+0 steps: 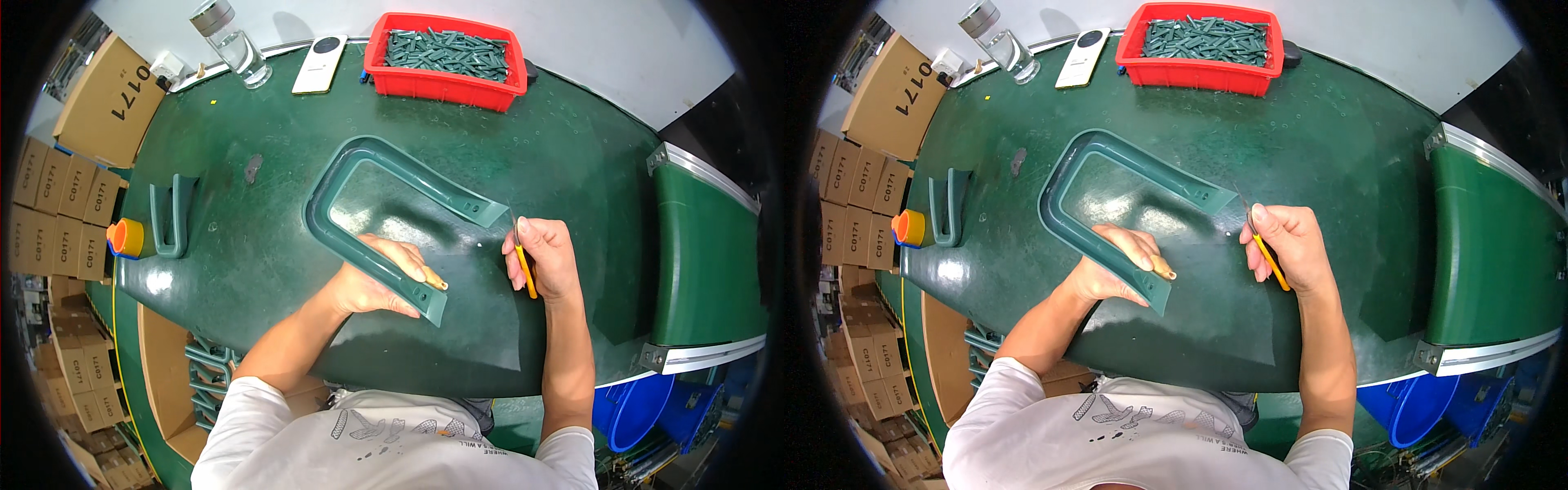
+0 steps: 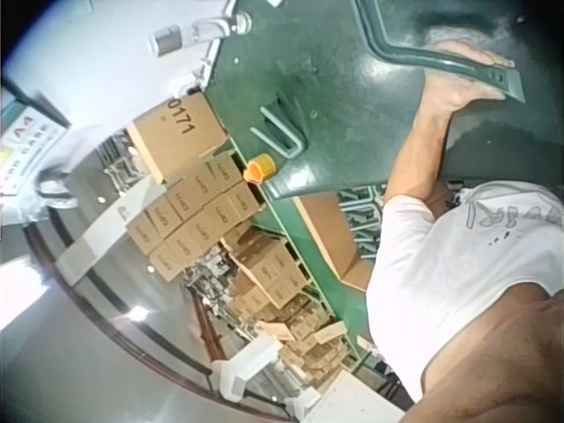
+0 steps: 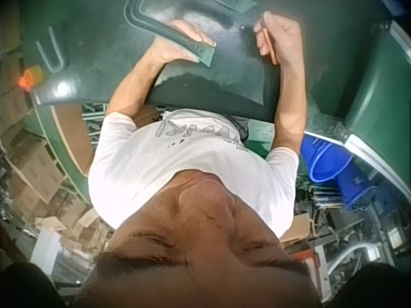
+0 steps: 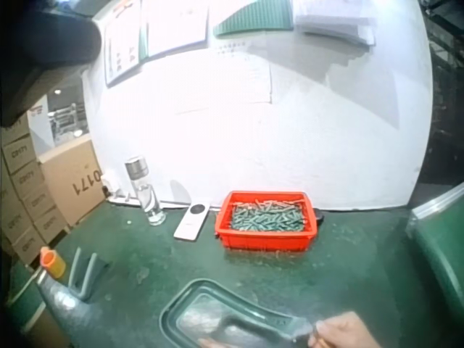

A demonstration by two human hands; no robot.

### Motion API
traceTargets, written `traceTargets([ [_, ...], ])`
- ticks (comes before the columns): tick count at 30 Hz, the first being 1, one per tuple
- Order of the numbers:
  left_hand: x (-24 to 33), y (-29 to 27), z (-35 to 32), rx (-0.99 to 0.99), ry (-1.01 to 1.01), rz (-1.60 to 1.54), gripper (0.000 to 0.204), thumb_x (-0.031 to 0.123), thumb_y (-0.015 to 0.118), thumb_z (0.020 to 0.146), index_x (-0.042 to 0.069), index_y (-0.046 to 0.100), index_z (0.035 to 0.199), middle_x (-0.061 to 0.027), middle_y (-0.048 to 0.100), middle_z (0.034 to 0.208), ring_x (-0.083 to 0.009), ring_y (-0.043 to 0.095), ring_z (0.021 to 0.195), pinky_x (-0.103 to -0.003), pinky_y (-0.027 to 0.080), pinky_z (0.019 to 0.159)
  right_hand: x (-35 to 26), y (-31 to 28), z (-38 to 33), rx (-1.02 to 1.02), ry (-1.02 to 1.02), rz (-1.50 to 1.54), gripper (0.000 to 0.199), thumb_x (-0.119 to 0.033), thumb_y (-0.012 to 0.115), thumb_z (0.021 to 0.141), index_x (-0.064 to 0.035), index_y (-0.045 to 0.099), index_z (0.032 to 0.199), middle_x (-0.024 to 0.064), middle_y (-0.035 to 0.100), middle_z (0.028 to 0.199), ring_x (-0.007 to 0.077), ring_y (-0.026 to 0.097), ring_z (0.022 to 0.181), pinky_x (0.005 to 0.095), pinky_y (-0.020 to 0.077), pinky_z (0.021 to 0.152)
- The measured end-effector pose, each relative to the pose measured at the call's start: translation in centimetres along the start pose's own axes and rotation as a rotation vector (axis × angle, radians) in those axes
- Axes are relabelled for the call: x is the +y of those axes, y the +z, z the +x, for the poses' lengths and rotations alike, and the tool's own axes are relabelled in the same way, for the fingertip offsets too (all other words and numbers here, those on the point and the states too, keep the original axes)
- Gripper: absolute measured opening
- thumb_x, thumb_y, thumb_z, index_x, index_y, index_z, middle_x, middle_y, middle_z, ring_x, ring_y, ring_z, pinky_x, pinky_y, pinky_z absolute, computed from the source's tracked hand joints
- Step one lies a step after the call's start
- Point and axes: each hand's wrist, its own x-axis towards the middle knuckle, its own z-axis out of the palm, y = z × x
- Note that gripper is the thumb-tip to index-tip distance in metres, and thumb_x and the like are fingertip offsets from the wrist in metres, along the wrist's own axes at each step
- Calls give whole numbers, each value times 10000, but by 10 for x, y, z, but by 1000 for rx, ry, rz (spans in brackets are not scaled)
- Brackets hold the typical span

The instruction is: Deburring molded green plastic parts using a utility knife at a factory workbench.

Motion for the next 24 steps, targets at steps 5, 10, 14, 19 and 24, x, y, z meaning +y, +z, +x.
traceTargets([
  [5,0,-1,-1,-13,-6,-4,432,41,877,543,55,642,906,-152,696,881,-258,678,835,-342,506,705,-1,1,0,-1,7,-2,403,-305,498,962,0,612,724,79,562,515,102,485,365,207,372,365],
  [10,-3,-2,-1,-5,10,40,421,75,890,530,62,638,868,-185,687,830,-281,679,790,-352,529,646,0,0,0,-7,0,3,402,-306,500,961,-1,612,723,77,563,515,102,486,365,207,377,366],
  [14,1,5,0,61,-64,-39,433,72,890,531,46,631,876,-182,687,839,-280,676,807,-349,526,668,2,-3,-1,2,30,13,401,-312,512,954,-2,613,721,71,564,514,102,492,370,207,383,369],
  [19,-3,4,-7,337,-191,105,426,48,871,565,21,610,900,-171,681,876,-265,670,836,-373,528,728,-1,2,-1,-232,43,-328,373,-300,555,933,-6,631,715,52,564,514,95,500,384,206,394,381],
  [24,-5,-11,-5,341,-97,-99,447,74,857,601,58,588,957,-150,652,902,-260,651,862,-382,519,743,7,4,2,-4,27,-76,389,-304,543,940,4,615,713,57,540,502,100,480,381,224,377,375],
])
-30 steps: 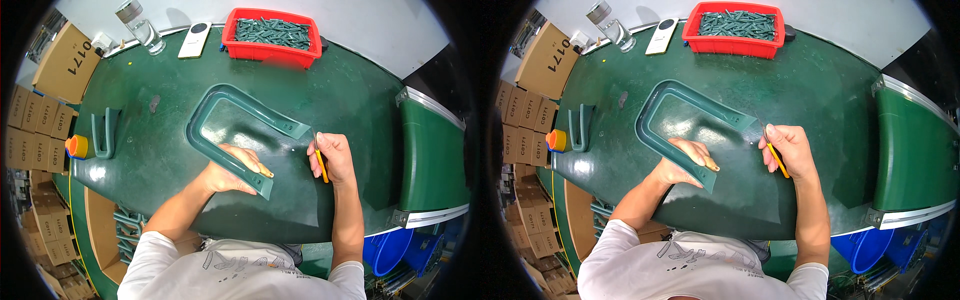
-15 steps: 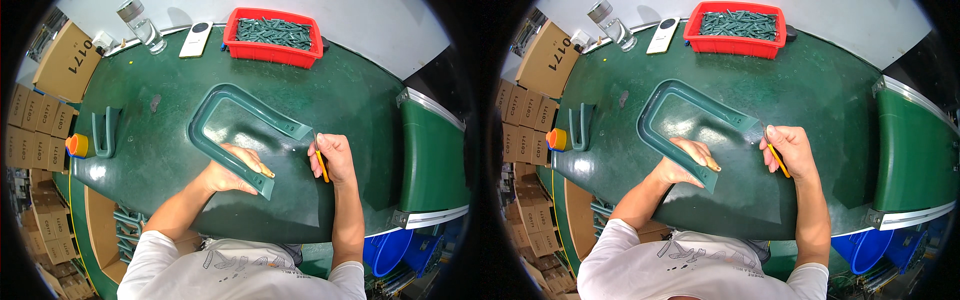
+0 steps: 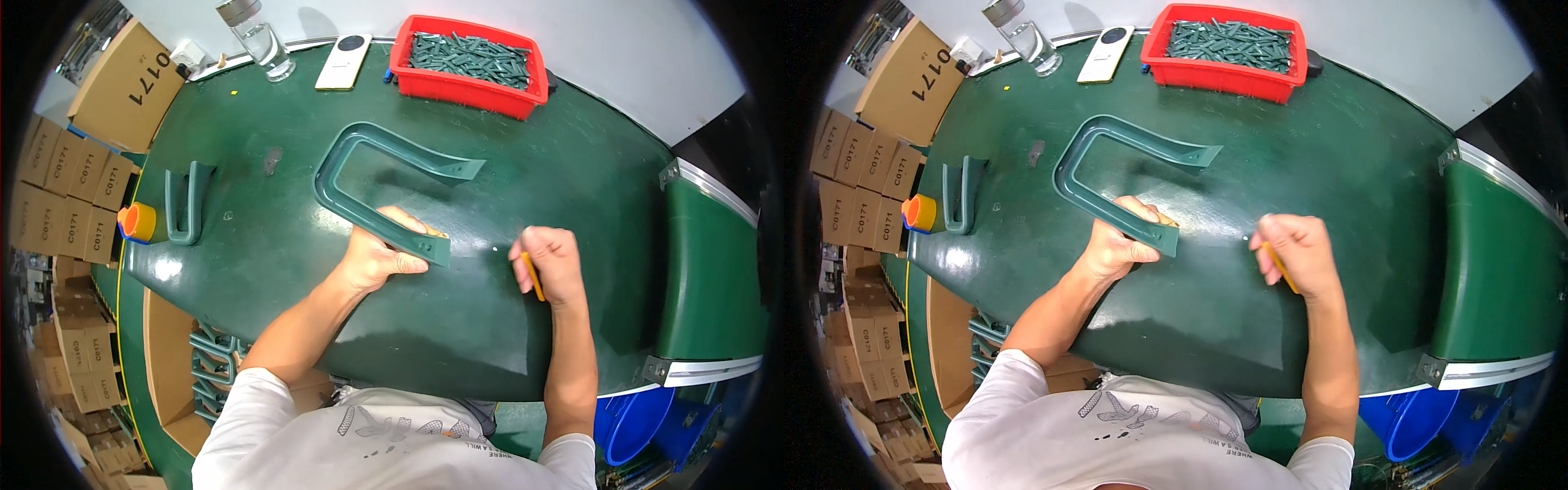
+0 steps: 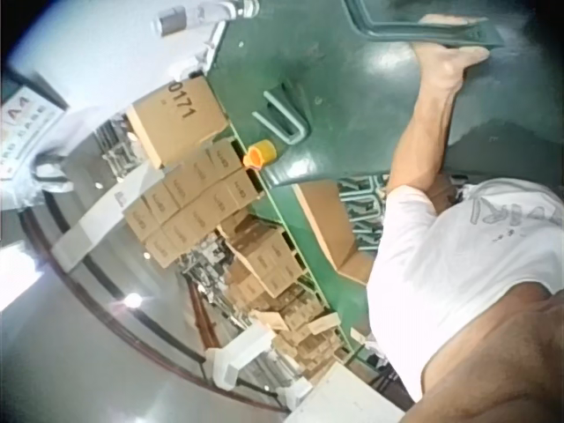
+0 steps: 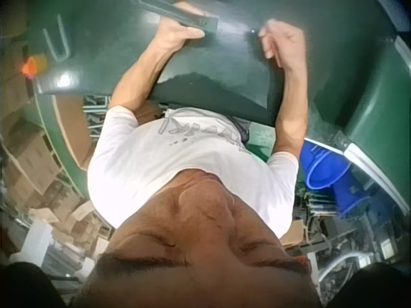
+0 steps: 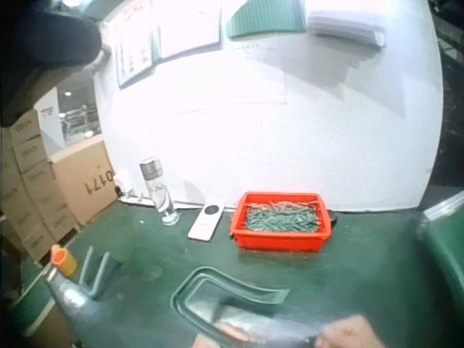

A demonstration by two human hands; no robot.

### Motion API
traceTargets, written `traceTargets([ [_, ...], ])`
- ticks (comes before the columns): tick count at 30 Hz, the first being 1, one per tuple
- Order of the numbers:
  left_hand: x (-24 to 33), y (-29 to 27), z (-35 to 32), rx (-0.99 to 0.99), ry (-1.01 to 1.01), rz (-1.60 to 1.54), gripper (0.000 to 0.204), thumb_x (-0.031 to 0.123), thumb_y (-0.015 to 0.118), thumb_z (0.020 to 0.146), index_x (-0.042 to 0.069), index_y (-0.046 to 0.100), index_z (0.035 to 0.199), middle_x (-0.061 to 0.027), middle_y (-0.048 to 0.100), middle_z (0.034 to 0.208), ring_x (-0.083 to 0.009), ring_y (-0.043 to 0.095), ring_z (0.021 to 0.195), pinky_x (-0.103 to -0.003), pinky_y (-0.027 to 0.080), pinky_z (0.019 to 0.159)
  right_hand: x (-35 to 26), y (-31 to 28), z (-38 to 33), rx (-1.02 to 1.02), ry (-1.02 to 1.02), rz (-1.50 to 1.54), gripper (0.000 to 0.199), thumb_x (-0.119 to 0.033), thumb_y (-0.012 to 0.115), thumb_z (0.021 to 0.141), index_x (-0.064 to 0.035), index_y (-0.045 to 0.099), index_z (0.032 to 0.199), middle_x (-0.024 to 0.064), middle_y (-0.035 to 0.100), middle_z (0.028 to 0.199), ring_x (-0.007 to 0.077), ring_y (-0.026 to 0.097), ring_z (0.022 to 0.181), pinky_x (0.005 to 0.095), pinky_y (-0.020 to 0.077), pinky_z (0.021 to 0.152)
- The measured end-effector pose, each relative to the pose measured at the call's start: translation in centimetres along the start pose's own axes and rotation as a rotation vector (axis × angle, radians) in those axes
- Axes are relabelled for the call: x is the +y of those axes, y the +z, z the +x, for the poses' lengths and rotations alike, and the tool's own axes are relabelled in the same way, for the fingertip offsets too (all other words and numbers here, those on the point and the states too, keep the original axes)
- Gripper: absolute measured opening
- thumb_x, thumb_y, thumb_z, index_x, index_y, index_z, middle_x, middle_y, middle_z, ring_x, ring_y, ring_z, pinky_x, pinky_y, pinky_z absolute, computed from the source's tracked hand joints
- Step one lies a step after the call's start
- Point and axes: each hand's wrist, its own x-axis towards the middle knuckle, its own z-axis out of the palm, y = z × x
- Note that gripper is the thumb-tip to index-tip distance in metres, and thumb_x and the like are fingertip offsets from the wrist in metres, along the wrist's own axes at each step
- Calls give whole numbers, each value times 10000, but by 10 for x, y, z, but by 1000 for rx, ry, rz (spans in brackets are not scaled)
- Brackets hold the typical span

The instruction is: Deburring molded green plastic parts using a utility knife at a factory workbench.

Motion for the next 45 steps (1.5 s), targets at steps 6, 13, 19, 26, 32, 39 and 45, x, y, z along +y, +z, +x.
traceTargets([
  [6,1,-6,-3,-129,-94,-464,496,152,823,672,128,555,1089,-108,641,1006,-251,617,942,-384,460,839,13,-24,15,188,-28,366,370,-293,417,991,-18,550,782,43,457,494,117,384,357,236,319,356],
  [13,0,-15,-2,-135,-60,-587,504,155,814,685,146,543,1109,-116,641,1006,-236,565,983,-337,443,834,14,-22,17,182,-19,356,362,-293,417,990,-14,544,796,42,458,494,116,377,362,238,318,365],
  [19,0,-16,-3,-123,-59,-620,501,158,809,692,134,537,1112,-127,642,1011,-231,556,976,-329,446,827,13,-20,17,187,-11,346,362,-287,424,989,-6,542,795,44,463,496,115,382,361,235,321,365],
  [26,1,-15,-3,-116,-75,-624,515,172,815,682,131,537,1114,-130,644,1007,-225,563,952,-328,444,822,14,-19,17,178,-23,306,371,-300,427,988,-6,545,796,43,472,502,113,391,362,235,324,364],
  [32,4,-16,-2,-119,-73,-552,487,230,792,717,112,535,1113,-153,643,969,-229,585,904,-339,445,758,11,-16,11,152,-53,112,281,-246,514,953,9,593,864,37,530,568,112,465,449,223,378,440],
  [39,19,-7,-4,-21,-90,-504,379,350,663,839,29,566,1017,-191,647,768,-277,624,588,-408,499,562,-30,46,-9,-80,-637,-783,184,-101,694,779,23,659,911,108,537,588,202,534,493,306,410,469],
  [45,16,-8,-1,-15,-78,-452,570,572,449,899,8,534,917,-103,548,562,-161,540,439,-306,447,404,-49,75,-10,-174,-705,-980,186,-125,695,764,-20,655,912,52,519,517,211,518,422,332,393,405],
])
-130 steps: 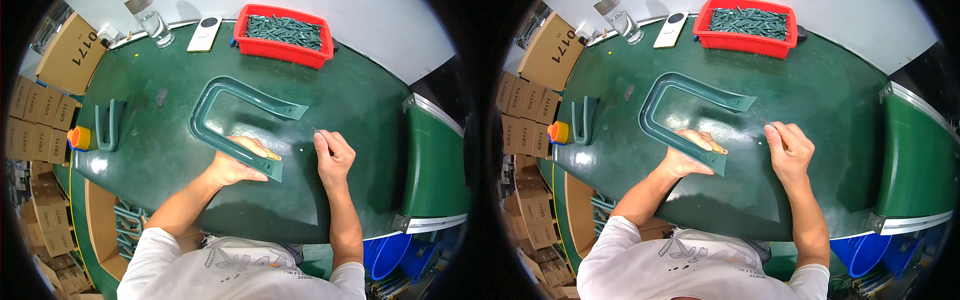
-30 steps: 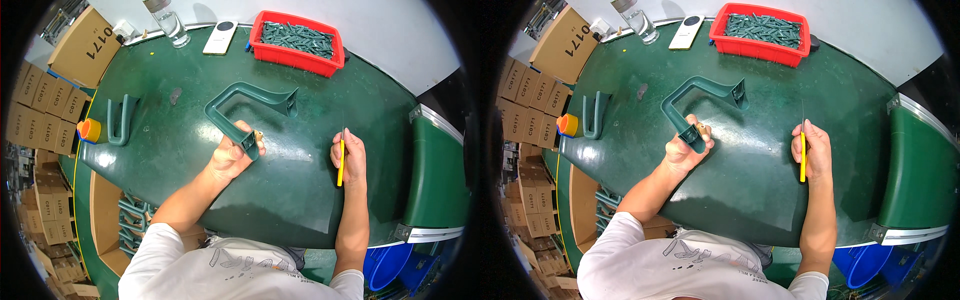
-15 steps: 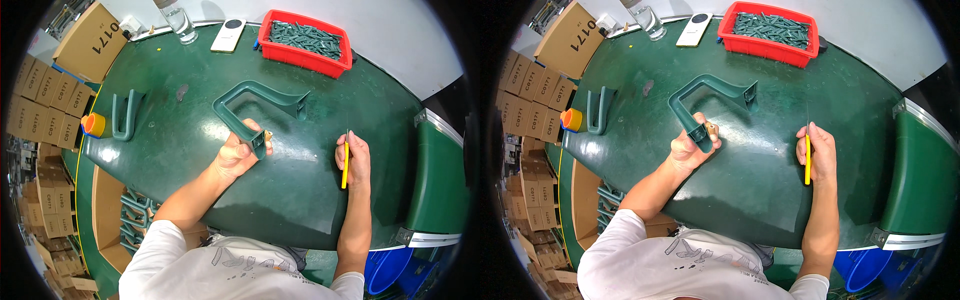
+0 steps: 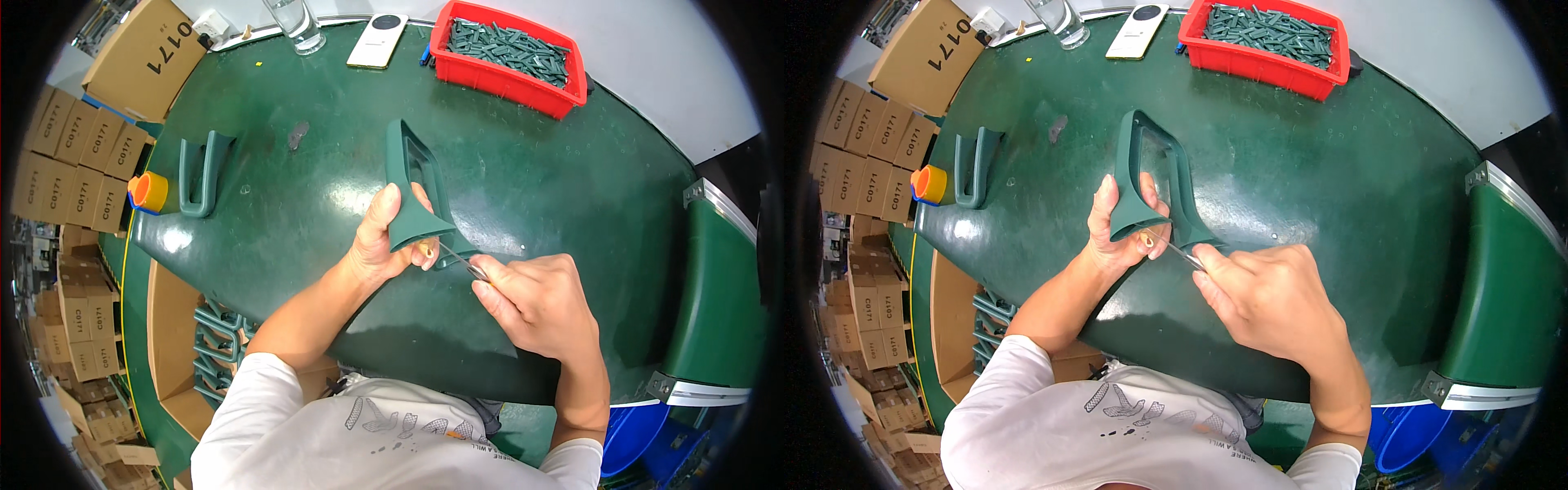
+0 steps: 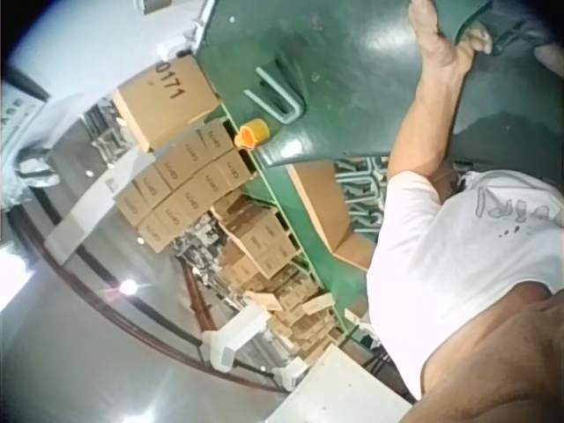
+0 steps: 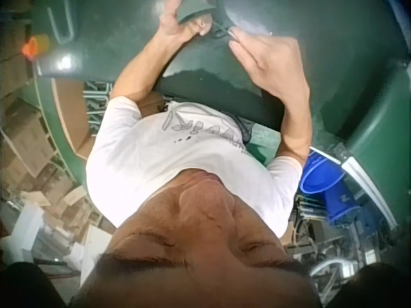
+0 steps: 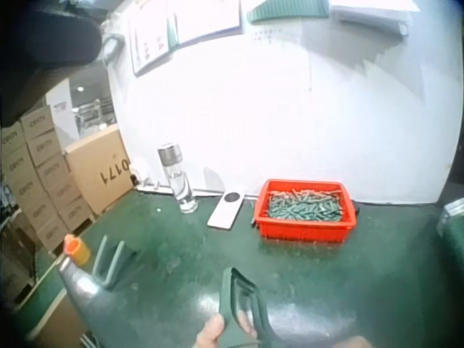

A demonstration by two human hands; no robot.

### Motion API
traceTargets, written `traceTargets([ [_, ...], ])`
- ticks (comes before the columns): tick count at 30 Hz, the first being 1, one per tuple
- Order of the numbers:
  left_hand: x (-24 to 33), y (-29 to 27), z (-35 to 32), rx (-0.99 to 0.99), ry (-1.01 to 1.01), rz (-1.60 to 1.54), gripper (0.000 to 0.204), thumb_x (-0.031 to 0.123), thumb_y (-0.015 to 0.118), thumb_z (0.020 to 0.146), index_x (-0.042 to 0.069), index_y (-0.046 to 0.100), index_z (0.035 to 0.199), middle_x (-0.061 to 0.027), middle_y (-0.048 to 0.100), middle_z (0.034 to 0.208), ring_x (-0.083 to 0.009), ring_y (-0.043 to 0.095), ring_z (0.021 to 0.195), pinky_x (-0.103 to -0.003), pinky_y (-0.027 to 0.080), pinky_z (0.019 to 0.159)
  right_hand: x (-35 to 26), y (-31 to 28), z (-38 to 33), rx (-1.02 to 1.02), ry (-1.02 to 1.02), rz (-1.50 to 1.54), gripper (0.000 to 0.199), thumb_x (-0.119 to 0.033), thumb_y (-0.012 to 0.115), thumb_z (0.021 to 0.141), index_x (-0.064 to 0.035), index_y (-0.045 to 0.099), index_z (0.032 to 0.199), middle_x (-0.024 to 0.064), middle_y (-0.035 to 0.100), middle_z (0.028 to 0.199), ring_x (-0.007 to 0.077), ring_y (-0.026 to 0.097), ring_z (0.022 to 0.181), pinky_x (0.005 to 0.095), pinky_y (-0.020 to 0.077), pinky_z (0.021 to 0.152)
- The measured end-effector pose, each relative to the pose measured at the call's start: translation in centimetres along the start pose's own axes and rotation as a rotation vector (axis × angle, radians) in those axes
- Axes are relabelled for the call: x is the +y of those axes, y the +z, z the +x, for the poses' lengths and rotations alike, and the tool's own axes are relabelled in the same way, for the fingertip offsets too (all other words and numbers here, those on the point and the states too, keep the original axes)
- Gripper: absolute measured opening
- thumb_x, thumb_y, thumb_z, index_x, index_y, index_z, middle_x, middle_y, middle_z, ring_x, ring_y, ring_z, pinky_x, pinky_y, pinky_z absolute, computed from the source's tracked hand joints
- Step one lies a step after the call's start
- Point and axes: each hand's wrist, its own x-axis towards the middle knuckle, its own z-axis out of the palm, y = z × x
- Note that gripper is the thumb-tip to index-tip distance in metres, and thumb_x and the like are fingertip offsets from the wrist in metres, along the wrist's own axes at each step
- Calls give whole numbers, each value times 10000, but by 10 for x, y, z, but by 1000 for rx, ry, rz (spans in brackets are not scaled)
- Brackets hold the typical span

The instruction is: Deburring molded green plastic parts using a utility knife at a factory workbench.

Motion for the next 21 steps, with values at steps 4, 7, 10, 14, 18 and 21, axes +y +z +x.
traceTargets([
  [4,0,2,-2,30,-20,39,576,575,453,896,7,543,878,-88,525,546,-147,464,379,-305,430,366,-3,6,7,-10,18,-64,181,-132,688,765,-17,668,903,52,528,511,210,529,424,333,391,396],
  [7,1,5,0,45,-13,73,575,573,459,895,6,545,855,-84,514,539,-143,453,370,-299,408,340,-3,9,8,-4,21,-69,174,-130,687,762,-14,674,892,52,525,503,210,530,420,335,390,390],
  [10,0,6,-1,87,-4,56,568,564,468,895,3,543,847,-77,503,532,-140,444,364,-296,395,327,-3,10,7,-8,15,-71,176,-131,688,761,-11,674,889,51,518,496,211,531,418,335,389,386],
  [14,1,8,-1,82,-11,84,563,555,476,897,-2,541,842,-61,480,509,-131,430,362,-284,384,325,-4,8,7,-28,14,-88,176,-131,689,759,-10,672,887,50,513,494,211,531,418,333,389,384],
  [18,1,5,-1,72,-12,80,552,546,482,899,1,542,836,-43,450,474,-125,421,363,-271,365,322,-3,9,6,-23,1,-107,174,-125,694,754,-11,670,883,48,510,492,208,530,416,331,387,381],
  [21,1,5,-1,72,-16,103,538,539,492,897,8,543,831,-35,436,458,-122,416,364,-266,355,322,-4,6,7,-37,-3,-127,174,-120,697,747,-12,669,880,46,507,490,207,529,415,330,388,380],
])
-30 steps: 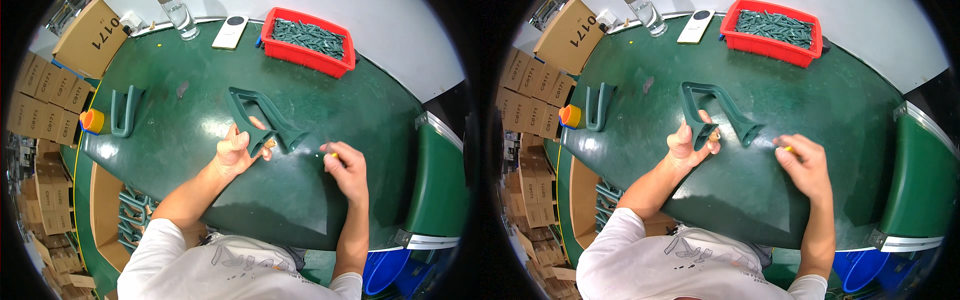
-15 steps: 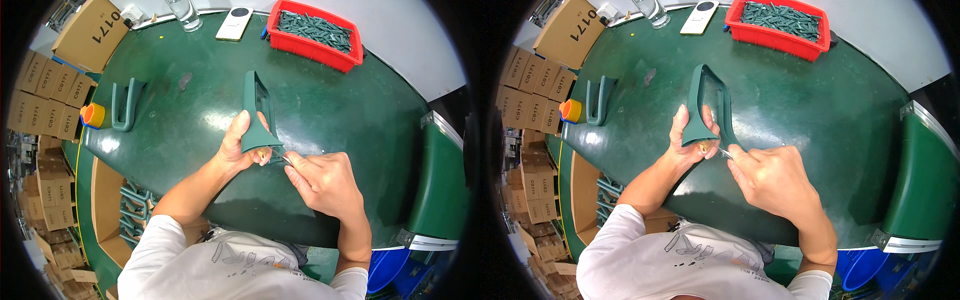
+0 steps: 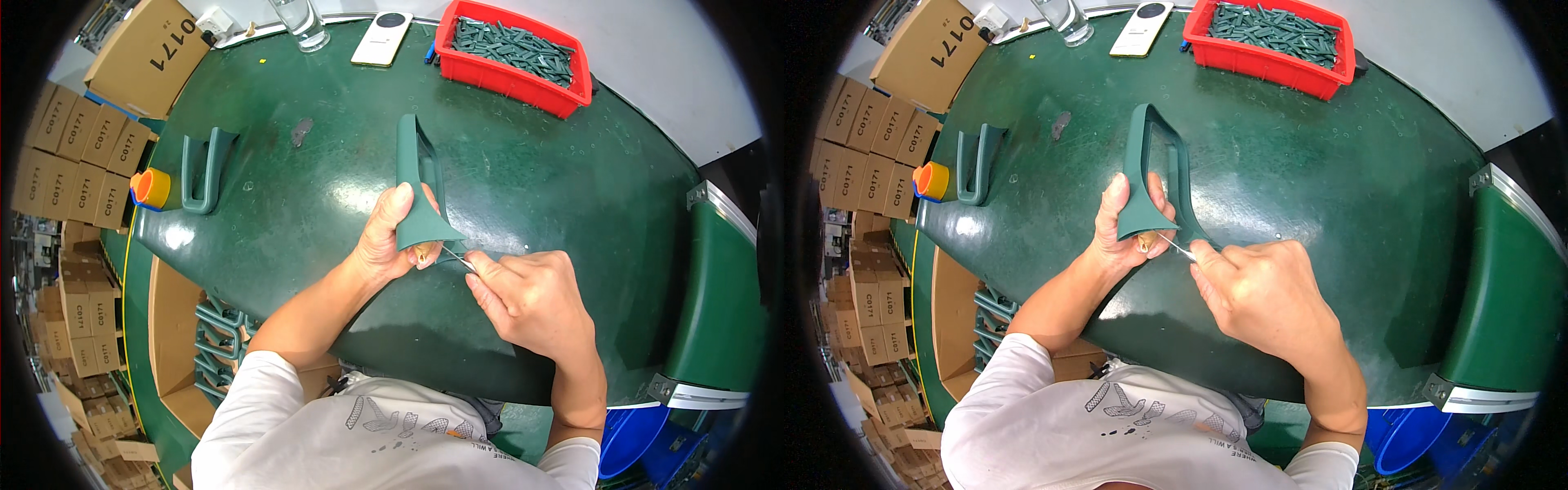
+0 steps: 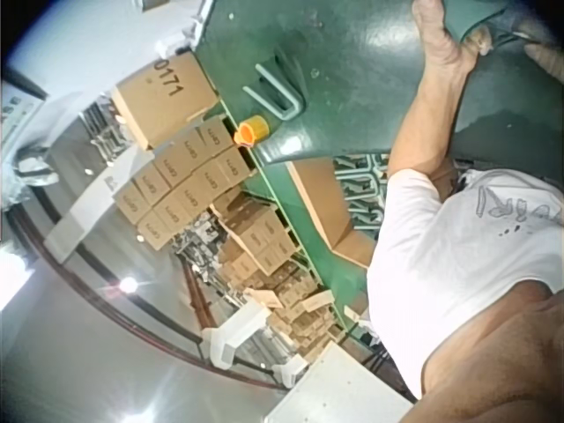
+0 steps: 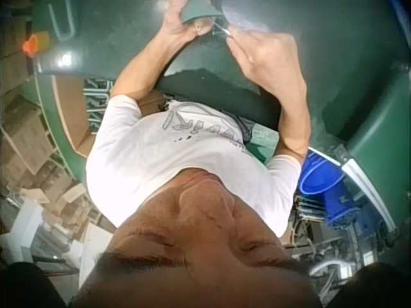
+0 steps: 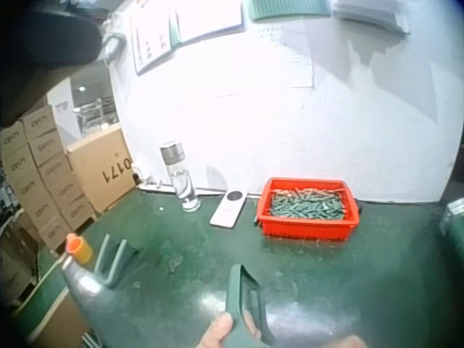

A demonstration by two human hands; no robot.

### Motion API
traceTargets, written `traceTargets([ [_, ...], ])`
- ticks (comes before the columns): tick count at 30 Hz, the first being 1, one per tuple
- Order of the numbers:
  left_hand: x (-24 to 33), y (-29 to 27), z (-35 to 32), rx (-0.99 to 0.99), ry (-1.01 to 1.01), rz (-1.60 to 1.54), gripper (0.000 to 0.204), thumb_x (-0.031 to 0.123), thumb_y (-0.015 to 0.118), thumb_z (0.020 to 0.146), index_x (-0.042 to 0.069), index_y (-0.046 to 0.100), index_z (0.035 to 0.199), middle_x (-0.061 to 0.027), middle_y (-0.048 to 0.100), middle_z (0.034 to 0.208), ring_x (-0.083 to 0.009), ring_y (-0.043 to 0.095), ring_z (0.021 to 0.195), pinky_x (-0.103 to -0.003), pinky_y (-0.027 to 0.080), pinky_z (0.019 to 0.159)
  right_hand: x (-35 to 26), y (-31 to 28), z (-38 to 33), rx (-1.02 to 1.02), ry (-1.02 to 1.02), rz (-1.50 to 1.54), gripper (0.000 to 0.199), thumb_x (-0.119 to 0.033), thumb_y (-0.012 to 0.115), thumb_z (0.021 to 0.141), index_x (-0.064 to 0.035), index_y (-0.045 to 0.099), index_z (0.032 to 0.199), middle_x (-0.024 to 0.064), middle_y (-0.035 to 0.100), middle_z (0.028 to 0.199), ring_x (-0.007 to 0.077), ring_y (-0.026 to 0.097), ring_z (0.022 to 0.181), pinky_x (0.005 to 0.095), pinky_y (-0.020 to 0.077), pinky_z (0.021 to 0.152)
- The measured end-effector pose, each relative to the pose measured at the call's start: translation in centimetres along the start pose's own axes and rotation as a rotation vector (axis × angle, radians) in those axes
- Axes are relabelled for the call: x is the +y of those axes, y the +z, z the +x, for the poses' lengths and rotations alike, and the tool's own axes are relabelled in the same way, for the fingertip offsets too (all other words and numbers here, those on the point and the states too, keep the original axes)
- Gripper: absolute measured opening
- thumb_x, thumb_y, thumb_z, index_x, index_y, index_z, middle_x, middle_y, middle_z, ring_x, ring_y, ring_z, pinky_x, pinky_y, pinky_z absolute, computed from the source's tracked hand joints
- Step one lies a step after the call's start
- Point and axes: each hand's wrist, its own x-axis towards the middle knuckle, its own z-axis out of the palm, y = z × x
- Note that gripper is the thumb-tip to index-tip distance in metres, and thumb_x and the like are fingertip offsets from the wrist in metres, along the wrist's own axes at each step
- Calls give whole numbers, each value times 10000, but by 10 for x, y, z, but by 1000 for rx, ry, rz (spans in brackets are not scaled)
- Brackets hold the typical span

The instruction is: Deburring molded green plastic parts using a utility knife at a factory workbench.

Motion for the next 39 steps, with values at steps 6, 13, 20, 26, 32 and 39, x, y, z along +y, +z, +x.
traceTargets([
  [6,1,4,-2,59,-23,31,487,511,526,889,29,548,816,-33,450,476,-116,422,372,-268,353,325,-2,0,-1,4,-18,-58,189,-80,713,729,0,676,896,56,504,499,205,501,401,324,383,388],
  [13,-1,7,-1,85,-50,58,446,477,552,884,37,549,806,-37,460,502,-123,437,379,-268,350,329,-1,-3,-4,-32,-13,-135,189,-75,714,724,0,674,892,55,508,502,215,505,410,326,383,399],
  [20,11,3,1,131,18,50,345,414,591,872,74,561,814,-50,527,588,-144,498,468,-295,376,380,42,-3,-12,-89,-34,601,143,-109,692,777,-38,696,901,80,558,543,202,529,432,288,395,427],
  [26,5,4,5,317,160,321,234,251,721,785,53,607,835,2,594,743,-82,559,650,-249,466,565,108,37,-43,292,722,929,314,-204,565,906,62,605,1069,-7,481,561,65,416,405,201,318,376],
  [32,38,33,-49,321,315,431,318,312,727,773,24,595,760,51,514,644,-23,450,594,-212,362,504,137,51,-55,351,618,1036,329,-174,453,981,64,529,1196,-2,402,538,55,356,434,177,281,395],
  [39,158,14,-240,1144,182,1212,333,330,749,746,15,655,694,12,574,603,-51,511,555,-249,433,484,144,51,-59,325,672,883,356,-169,462,979,66,504,1243,-5,402,595,42,358,481,174,296,408],
])
